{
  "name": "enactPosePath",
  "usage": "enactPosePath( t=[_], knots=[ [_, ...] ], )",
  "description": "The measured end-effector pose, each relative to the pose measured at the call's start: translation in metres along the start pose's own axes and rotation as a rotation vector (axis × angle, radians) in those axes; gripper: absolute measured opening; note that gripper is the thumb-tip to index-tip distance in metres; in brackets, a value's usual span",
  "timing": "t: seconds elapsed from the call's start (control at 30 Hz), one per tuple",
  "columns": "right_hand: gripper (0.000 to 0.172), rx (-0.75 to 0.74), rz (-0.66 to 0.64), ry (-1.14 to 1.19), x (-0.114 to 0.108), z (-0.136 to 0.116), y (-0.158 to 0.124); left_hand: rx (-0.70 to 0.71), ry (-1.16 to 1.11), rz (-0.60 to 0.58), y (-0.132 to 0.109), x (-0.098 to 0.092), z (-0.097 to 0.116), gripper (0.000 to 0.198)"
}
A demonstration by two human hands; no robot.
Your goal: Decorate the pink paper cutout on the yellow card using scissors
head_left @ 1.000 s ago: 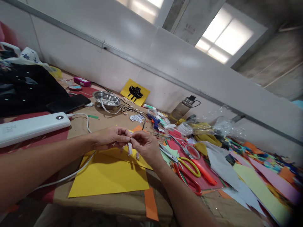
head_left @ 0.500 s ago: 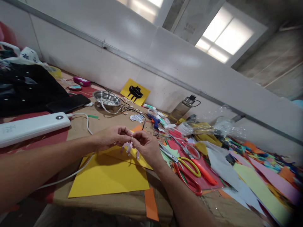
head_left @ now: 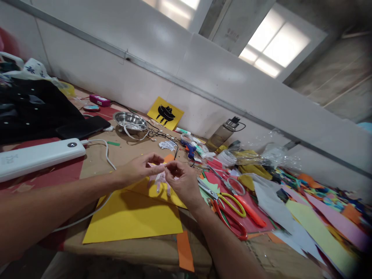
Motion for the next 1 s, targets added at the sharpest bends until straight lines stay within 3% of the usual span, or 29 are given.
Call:
enactPosePath(
  t=[0.1, 0.37, 0.67, 0.8, 0.9, 1.0],
  knots=[
    [0.008, -0.025, -0.026, 0.025, 0.004, -0.006, -0.001, 0.013, 0.098, -0.021, -0.001, 0.002, 0.006, 0.036],
    [0.009, 0.019, 0.002, 0.083, -0.003, 0.001, -0.001, -0.034, -0.113, -0.212, -0.001, 0.016, 0.002, 0.024],
    [0.011, 0.121, -0.010, 0.274, -0.003, 0.014, 0.000, -0.116, -0.292, -0.231, -0.003, 0.017, -0.005, 0.023],
    [0.027, 0.171, -0.038, 0.333, 0.000, 0.022, -0.001, -0.173, -0.289, -0.146, -0.002, 0.010, -0.013, 0.020],
    [0.036, 0.177, -0.005, 0.279, -0.018, 0.029, -0.008, -0.219, -0.287, -0.087, 0.000, 0.003, -0.021, 0.020],
    [0.030, 0.146, 0.109, 0.002, -0.066, 0.037, -0.027, -0.242, -0.266, -0.026, 0.001, -0.004, -0.022, 0.019]
  ],
)
Point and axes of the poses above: each hand's wrist, its own y-axis towards the middle knuckle, its own x-axis out of the palm, z = x × y, the point moved 8 cm from there along y, towards the middle knuckle
